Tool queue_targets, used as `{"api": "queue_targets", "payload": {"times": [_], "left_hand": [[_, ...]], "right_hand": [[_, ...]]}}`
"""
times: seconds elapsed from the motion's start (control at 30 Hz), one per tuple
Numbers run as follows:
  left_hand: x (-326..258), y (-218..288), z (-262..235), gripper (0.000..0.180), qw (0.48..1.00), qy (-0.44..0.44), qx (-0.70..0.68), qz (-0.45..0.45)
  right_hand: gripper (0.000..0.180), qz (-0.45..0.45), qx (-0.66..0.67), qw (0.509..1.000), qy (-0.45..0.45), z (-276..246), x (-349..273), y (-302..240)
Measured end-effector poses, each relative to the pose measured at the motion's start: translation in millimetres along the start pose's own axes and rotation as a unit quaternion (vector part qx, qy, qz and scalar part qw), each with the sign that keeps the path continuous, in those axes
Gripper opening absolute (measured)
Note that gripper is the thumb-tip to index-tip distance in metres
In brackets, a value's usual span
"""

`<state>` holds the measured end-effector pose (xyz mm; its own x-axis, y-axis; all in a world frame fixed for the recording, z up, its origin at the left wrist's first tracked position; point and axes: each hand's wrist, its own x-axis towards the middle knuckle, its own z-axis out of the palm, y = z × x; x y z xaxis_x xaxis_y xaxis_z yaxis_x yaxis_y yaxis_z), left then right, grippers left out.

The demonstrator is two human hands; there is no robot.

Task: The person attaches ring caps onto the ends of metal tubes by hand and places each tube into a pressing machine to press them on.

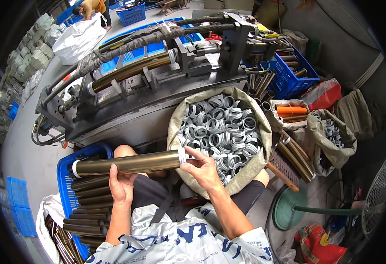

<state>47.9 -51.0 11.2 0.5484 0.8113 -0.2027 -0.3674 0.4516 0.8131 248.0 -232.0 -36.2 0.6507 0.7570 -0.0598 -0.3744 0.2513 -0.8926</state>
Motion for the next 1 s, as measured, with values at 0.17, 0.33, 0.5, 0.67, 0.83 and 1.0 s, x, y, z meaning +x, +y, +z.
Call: {"api": "queue_targets", "payload": {"times": [0.17, 0.33, 0.5, 0.67, 0.83, 1.0], "left_hand": [[14.5, -5.3, -18.0, 0.051, 0.997, 0.002, -0.077, -0.006], [16.5, 4.4, -11.2, 0.057, 0.995, 0.028, -0.097, -0.018], [18.5, -6.6, -33.3, 0.043, 0.986, -0.031, -0.16, -0.02], [24.1, -15.1, -20.3, 0.04, 0.979, 0.002, -0.194, -0.056], [38.5, -4.0, -19.0, 0.035, 0.981, 0.008, -0.189, -0.047], [62.9, 10.0, -28.3, 0.022, 0.977, -0.057, -0.206, -0.024]], "right_hand": [[0.064, -0.013, -0.114, 0.993, 0.032, -32.3, 41.9, 17.6], [0.075, -0.071, -0.621, 0.768, -0.143, -37.0, 64.0, 51.1], [0.069, -0.089, -0.664, 0.735, -0.104, -19.6, 60.2, 58.5], [0.038, -0.164, -0.675, 0.716, -0.078, -50.5, 48.0, 59.7], [0.026, -0.082, -0.689, 0.72, 0.024, -63.1, 27.5, 23.2], [0.047, -0.098, -0.627, 0.759, 0.148, -81.5, 34.6, 44.5]]}}
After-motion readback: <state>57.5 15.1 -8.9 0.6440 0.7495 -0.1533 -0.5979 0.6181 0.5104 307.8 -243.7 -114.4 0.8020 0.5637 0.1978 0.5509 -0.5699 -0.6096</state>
